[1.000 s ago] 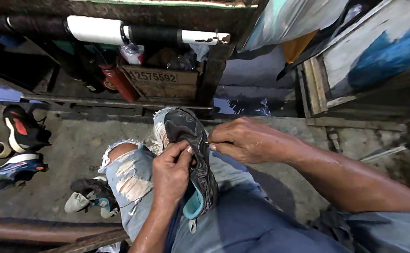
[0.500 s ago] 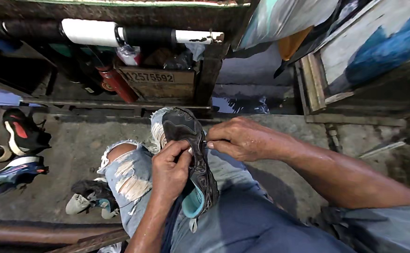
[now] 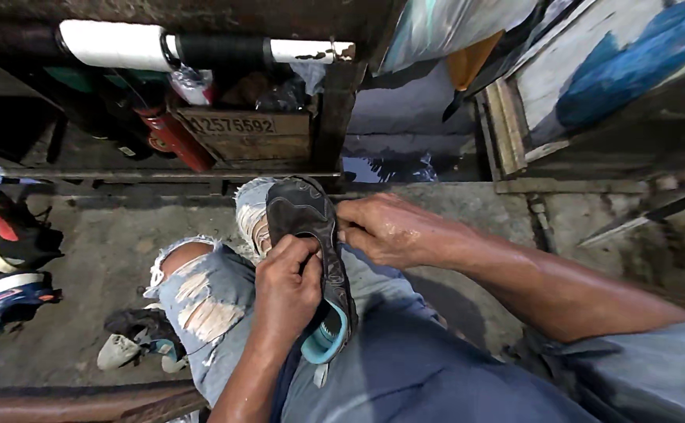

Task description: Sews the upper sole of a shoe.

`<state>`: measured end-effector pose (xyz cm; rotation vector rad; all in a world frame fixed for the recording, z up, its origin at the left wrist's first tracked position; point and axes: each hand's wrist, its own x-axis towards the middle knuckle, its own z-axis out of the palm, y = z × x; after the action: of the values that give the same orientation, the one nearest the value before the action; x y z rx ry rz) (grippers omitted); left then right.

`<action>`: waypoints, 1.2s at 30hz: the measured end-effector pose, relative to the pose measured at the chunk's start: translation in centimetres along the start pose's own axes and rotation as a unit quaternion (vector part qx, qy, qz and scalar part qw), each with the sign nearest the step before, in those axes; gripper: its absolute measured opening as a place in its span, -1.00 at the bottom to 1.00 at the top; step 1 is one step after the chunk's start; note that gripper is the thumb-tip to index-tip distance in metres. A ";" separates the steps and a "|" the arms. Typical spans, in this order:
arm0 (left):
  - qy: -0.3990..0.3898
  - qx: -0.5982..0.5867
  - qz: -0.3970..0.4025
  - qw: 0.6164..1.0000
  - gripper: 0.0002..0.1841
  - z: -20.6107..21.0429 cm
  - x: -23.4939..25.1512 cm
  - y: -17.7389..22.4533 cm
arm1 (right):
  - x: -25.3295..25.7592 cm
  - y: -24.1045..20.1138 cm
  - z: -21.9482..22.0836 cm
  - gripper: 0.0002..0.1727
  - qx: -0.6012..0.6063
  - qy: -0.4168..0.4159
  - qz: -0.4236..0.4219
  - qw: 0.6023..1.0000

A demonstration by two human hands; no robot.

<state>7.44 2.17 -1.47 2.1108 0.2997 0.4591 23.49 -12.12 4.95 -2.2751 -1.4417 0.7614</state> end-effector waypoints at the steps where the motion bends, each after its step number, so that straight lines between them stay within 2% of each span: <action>1: -0.002 0.013 0.001 1.000 -0.82 0.1 0.2 -0.1 | 0.1 0.4 0.6 -0.86 0.020 0.015 0.004 1.000; 4: -0.013 0.032 -0.001 0.999 -0.83 0.7 0.7 -0.1 | -0.2 2.6 3.2 -0.78 0.025 0.107 -0.025 0.994; 7: -0.021 0.049 -0.001 0.999 -0.83 1.4 1.1 0.6 | -0.9 3.8 5.1 -0.71 0.023 0.170 -0.013 0.985; 8: -0.027 0.057 -0.002 0.998 -0.83 1.5 1.2 0.7 | -1.0 3.9 5.3 -0.71 0.030 0.169 0.001 0.985; 12: -0.059 0.074 -0.019 0.995 -0.83 1.3 1.3 0.7 | -0.9 2.7 3.9 -0.79 0.088 0.067 0.068 0.992; 17: -0.041 0.085 -0.012 0.995 -0.82 1.5 1.4 0.7 | -1.5 4.5 5.6 -0.71 0.092 0.194 0.025 0.976; 22: -0.042 0.099 -0.011 0.994 -0.81 1.6 1.4 0.8 | -2.5 6.8 5.8 -0.68 0.120 0.273 0.069 0.952; 24: -0.035 0.093 -0.013 0.995 -0.81 1.5 1.4 0.6 | -2.5 6.8 5.9 -0.70 0.141 0.272 0.083 0.948; 26: -0.026 0.038 -0.030 0.998 -0.82 1.0 1.3 0.0 | -2.5 6.5 5.5 -0.72 0.226 0.244 0.057 0.941; 30: -0.016 -0.121 -0.048 0.991 -0.84 -0.5 1.1 -0.7 | -2.2 5.1 4.8 -0.71 0.476 0.154 -0.013 0.866; 33: -0.018 -0.173 -0.053 0.983 -0.81 -1.2 0.6 -1.0 | -1.2 3.7 5.3 -0.80 0.547 0.132 -0.031 0.826; 36: -0.028 -0.198 -0.060 0.978 -0.76 -1.9 0.3 -1.0 | -0.5 2.8 5.6 -0.86 0.564 0.097 -0.029 0.820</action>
<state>6.82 4.22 -1.34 1.7041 0.2764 0.3534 21.95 -13.78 -0.91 -1.2997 -0.6170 0.9633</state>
